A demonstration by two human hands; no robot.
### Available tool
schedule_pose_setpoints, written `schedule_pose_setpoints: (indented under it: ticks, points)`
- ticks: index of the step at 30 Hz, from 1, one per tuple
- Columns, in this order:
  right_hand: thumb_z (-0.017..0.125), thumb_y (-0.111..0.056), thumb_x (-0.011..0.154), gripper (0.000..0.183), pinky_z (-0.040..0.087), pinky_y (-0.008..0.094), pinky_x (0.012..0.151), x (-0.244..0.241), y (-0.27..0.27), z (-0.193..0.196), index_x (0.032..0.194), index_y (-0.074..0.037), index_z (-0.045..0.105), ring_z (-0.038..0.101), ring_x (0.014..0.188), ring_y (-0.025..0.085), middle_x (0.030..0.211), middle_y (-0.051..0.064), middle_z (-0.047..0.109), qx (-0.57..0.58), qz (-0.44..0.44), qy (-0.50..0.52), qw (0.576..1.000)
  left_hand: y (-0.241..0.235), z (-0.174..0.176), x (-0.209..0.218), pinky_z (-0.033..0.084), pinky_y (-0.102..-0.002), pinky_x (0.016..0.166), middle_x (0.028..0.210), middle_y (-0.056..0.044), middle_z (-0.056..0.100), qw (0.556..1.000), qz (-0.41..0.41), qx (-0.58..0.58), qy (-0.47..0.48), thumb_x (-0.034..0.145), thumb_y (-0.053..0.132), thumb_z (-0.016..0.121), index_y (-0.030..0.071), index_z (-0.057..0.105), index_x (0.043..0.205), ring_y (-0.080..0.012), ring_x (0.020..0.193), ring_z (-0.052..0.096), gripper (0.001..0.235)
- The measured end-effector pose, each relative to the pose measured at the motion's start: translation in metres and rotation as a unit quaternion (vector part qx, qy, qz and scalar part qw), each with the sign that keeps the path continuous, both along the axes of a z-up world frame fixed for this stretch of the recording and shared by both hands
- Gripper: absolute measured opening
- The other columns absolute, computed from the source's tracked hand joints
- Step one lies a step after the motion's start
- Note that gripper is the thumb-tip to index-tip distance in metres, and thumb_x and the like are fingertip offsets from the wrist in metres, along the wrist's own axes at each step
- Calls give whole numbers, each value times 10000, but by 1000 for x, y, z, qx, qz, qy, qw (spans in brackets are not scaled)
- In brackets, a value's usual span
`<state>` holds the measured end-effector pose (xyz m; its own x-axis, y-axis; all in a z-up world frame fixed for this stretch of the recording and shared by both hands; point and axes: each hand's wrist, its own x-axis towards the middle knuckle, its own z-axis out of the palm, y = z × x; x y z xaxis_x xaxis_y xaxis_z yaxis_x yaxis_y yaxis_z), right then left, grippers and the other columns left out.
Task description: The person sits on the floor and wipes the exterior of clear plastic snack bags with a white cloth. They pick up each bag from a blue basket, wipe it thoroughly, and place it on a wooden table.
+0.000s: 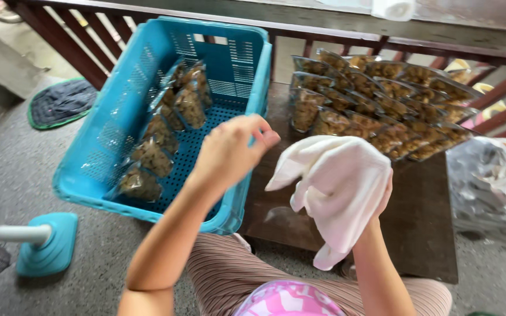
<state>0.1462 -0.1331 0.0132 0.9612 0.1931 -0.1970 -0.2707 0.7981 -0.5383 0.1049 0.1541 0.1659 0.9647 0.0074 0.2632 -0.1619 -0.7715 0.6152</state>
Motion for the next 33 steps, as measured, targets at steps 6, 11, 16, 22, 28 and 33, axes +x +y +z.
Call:
schedule_pose_setpoints:
  ticks: [6, 11, 16, 22, 28, 33]
  points:
    - [659, -318, 900, 468, 554, 396, 860, 32, 63, -3, 1206, 35, 671, 701, 985, 263, 1107, 154, 742, -33, 35, 57, 997, 156, -97, 122, 563, -493, 757, 956, -174, 741, 969, 196, 120, -90, 910, 346, 763, 59, 691, 988, -395, 891, 708, 306]
    - [659, -284, 905, 438, 554, 380, 842, 42, 96, -27, 1214, 26, 670, 699, 967, 246, 1098, 144, 741, -71, 61, 99, 991, 234, -218, 174, 596, -479, 760, 978, -212, 744, 912, 314, 257, 61, 952, 142, 648, 56, 714, 983, -375, 911, 739, 113]
    - [659, -250, 910, 411, 554, 364, 825, 27, 104, -54, 1221, 18, 668, 697, 950, 228, 1089, 135, 740, -128, 70, 154, 977, 265, -272, 177, 624, -422, 718, 896, -168, 766, 891, 308, 328, 58, 905, 41, 618, 91, 779, 839, -322, 861, 767, 181]
    - [659, -210, 916, 382, 555, 345, 803, 18, 85, -66, 1230, 7, 665, 694, 929, 208, 1078, 123, 739, -180, -13, 148, 972, 259, -272, 183, 623, -412, 668, 849, -145, 768, 886, 291, 359, 22, 901, 48, 619, 111, 779, 800, -306, 810, 773, 199]
    - [659, -169, 922, 357, 555, 327, 782, -4, 52, -70, 1239, -3, 663, 692, 909, 187, 1068, 112, 738, -180, -53, 126, 974, 253, -247, 174, 597, -432, 616, 793, -122, 748, 893, 276, 350, -56, 952, 199, 640, 126, 730, 792, -317, 747, 757, 197]
    - [659, -135, 927, 342, 556, 311, 764, -26, 29, -48, 1246, -12, 661, 690, 891, 170, 1059, 102, 737, -165, -24, 110, 980, 211, -165, 150, 558, -428, 639, 840, -76, 683, 903, 214, 291, -232, 917, 209, 671, 126, 637, 805, -307, 725, 701, 144]
